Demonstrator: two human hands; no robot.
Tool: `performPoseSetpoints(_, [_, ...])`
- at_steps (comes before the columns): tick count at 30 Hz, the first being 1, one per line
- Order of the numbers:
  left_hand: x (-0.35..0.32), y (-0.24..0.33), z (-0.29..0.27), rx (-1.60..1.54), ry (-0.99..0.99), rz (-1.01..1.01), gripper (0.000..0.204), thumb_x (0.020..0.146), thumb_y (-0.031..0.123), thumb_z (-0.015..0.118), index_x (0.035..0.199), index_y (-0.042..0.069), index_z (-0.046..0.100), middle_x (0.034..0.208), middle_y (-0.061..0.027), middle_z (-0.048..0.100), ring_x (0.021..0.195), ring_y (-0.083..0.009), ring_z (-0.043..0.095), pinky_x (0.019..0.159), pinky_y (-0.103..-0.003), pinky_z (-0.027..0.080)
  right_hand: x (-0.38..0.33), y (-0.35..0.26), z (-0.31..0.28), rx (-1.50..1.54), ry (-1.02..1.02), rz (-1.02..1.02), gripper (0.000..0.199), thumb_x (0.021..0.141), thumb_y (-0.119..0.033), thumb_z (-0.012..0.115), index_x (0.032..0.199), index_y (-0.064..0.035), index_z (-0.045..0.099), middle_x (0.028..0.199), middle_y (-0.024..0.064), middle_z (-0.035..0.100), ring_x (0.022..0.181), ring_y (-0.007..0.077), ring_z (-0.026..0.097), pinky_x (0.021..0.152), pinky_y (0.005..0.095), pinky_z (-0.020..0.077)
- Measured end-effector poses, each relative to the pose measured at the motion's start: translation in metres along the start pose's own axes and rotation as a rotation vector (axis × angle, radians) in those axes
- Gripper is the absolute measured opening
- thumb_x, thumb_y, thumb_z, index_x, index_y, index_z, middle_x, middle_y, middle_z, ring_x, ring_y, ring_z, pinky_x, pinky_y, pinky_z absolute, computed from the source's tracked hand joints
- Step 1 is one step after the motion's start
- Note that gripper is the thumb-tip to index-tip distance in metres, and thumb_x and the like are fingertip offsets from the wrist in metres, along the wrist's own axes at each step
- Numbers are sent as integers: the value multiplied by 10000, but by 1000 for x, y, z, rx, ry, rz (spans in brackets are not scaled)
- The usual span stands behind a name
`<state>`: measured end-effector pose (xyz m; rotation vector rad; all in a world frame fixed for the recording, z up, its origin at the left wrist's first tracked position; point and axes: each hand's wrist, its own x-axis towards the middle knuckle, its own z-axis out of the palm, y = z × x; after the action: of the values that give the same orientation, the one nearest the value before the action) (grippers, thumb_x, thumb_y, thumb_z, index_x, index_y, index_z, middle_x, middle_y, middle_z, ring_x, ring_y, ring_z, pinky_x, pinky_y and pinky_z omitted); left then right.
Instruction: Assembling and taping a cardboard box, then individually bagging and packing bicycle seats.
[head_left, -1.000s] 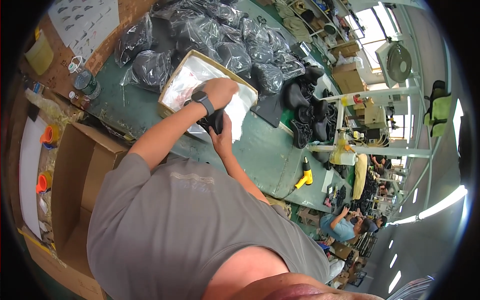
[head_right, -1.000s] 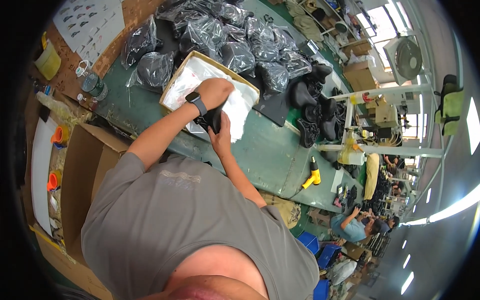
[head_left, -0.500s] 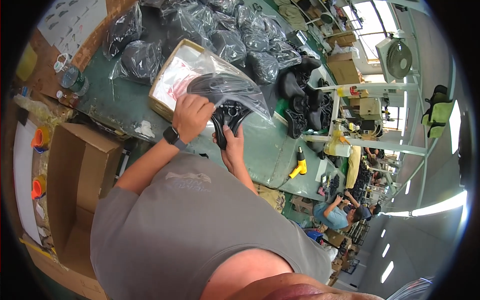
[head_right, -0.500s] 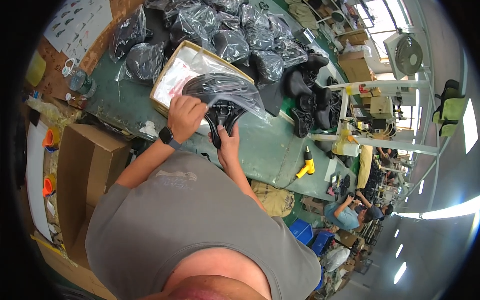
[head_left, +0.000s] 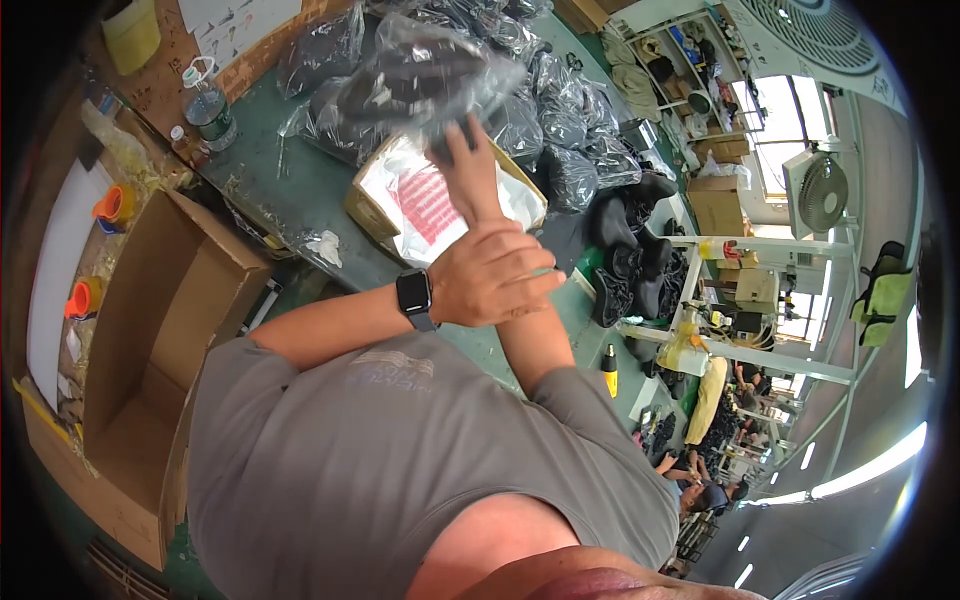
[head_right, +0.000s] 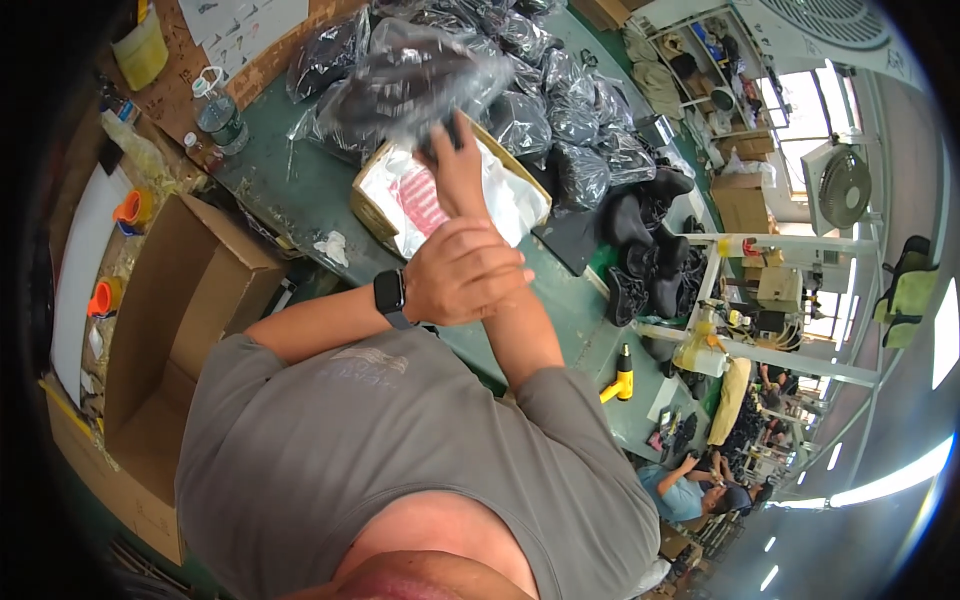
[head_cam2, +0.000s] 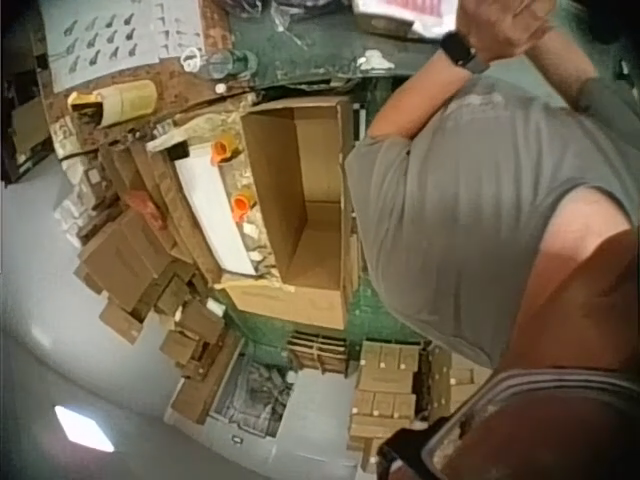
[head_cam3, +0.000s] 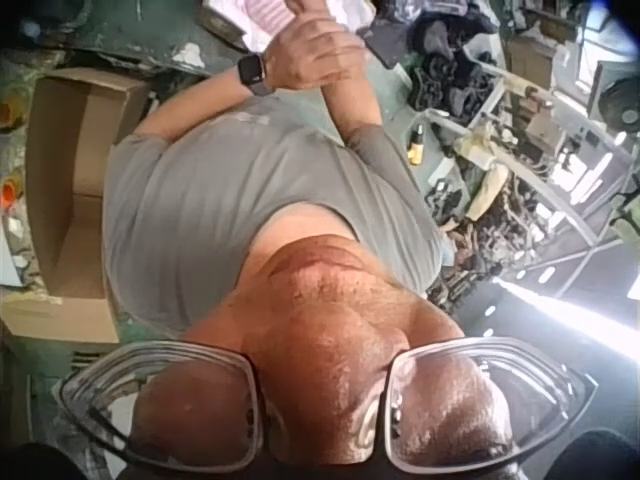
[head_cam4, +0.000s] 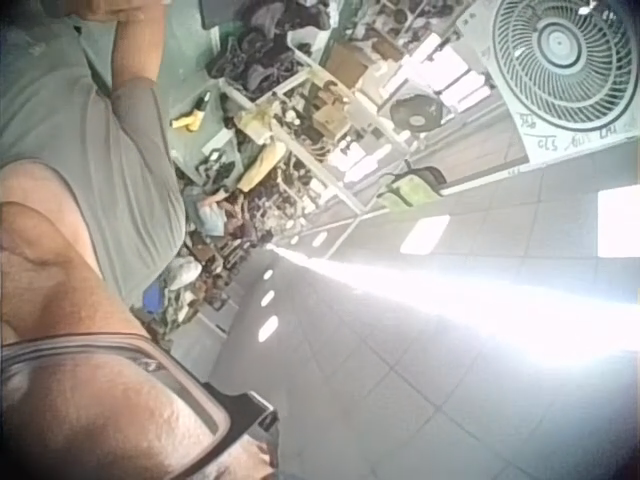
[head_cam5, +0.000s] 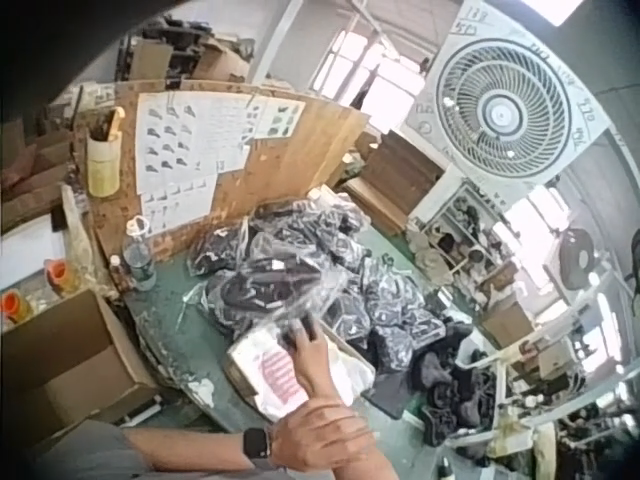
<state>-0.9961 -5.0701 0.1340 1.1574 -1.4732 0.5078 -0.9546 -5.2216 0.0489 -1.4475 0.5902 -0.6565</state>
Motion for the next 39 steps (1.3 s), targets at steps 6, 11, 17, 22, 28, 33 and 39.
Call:
performPoseSetpoints(6, [-51,-8,8,-69,-305,-210,331,838,244,793,1129,102,723,1133,-52,670,1071,-265,633,945,-424,522,39,79,-24,-281,-238,136,541,997,-194,669,1461,48,531,954,131,719,682,163,675,619,295,552])
performPoseSetpoints(11, [-114,-17,20,-68,-495,-427,229,879,210,732,1046,54,712,1032,-96,710,995,-305,659,904,-435,534,-144,146,-93,-514,-314,-223,361,991,-200,685,1280,16,670,912,75,716,697,128,634,649,317,522])
performPoseSetpoints(17, [-175,-18,56,-119,-1068,-536,224,895,236,725,1074,105,702,961,-96,687,937,-331,666,813,-481,533,-363,153,-220,-122,326,720,356,1013,-260,681,1262,-6,693,917,78,744,613,100,607,541,265,489])
performPoseSetpoints(22, [-180,4,116,-105,-1568,-363,352,874,291,762,1151,92,677,1062,-139,698,1034,-348,676,873,-478,541,-459,187,-330,-170,687,879,376,1005,-272,688,1268,-4,681,916,73,721,637,124,638,542,281,516])
performPoseSetpoints(28, [-138,75,244,-188,-1566,-194,430,871,263,759,1238,63,659,1119,-180,713,1061,-377,681,918,-485,542,-431,229,-477,89,927,779,291,995,-280,676,1177,-53,684,899,53,689,711,140,640,599,306,540])
performPoseSetpoints(33, [-145,133,308,-338,-1607,-212,518,898,275,741,1341,40,615,1205,-215,694,1096,-401,665,947,-490,535,-328,231,-658,-486,1065,491,705,924,-381,752,1439,43,525,1254,260,691,1148,376,686,975,450,542])
performPoseSetpoints(39, [-155,149,302,-85,-1892,-390,561,921,316,726,1406,73,583,1242,-204,680,1123,-400,659,961,-479,542,-211,195,-820,-721,1206,455,632,944,-316,690,1450,1,482,1219,301,688,1133,489,653,976,557,530])
